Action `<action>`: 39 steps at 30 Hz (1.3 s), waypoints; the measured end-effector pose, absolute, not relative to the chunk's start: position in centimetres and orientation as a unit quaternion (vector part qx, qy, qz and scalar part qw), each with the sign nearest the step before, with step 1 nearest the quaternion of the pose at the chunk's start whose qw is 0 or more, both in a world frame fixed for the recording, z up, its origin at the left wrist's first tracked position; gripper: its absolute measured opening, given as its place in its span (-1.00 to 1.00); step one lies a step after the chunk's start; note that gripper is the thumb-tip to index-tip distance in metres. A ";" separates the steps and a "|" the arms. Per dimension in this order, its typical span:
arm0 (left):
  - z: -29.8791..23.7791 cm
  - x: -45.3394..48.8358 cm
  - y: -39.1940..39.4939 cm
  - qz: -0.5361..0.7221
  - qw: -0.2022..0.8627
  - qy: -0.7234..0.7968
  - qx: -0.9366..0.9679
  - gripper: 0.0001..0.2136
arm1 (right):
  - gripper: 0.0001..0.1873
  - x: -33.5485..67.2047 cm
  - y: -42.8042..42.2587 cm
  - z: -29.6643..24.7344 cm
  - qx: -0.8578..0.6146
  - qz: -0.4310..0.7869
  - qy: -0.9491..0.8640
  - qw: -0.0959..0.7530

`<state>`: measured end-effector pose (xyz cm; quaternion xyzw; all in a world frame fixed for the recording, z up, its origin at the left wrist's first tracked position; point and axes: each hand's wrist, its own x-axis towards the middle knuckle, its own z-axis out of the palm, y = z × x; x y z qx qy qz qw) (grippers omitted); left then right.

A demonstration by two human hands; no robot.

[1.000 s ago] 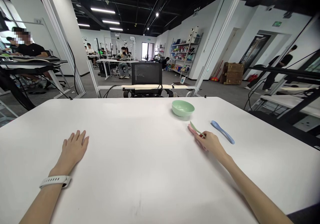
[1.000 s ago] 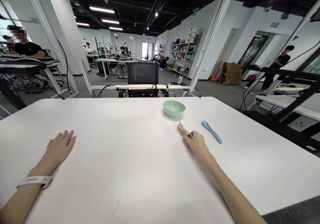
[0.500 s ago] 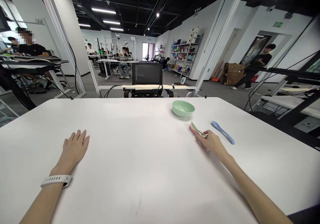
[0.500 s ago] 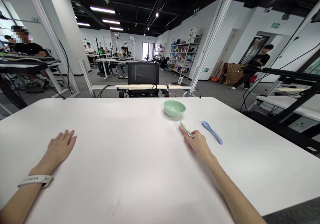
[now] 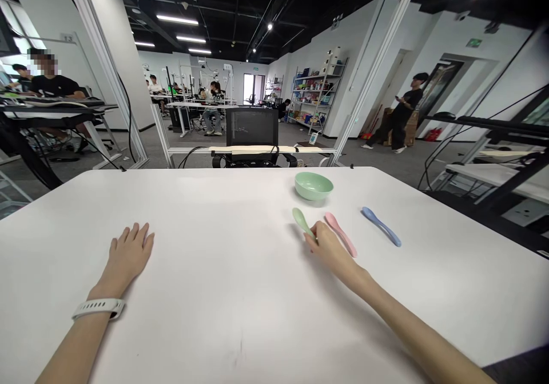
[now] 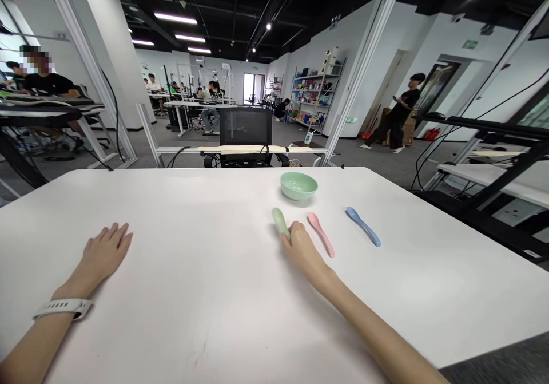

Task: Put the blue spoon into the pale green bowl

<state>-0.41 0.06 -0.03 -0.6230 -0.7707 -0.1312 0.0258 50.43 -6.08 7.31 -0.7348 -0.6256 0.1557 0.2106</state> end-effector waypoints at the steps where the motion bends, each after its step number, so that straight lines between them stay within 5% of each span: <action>1: -0.1 -0.4 0.1 -0.130 0.030 -0.771 -0.622 -0.27 | -0.78 49.5 -6.0 7.3 -0.736 0.159 -0.628 0.198; 10: 0.1 0.1 0.1 -0.115 0.032 -0.783 -0.610 -0.34 | -0.85 46.1 -5.7 7.3 -0.753 0.166 -0.629 0.102; 39: -0.4 -0.4 0.2 -0.136 0.034 -0.774 -0.617 -0.30 | -0.95 47.5 -5.4 5.9 -0.756 0.218 -0.598 0.149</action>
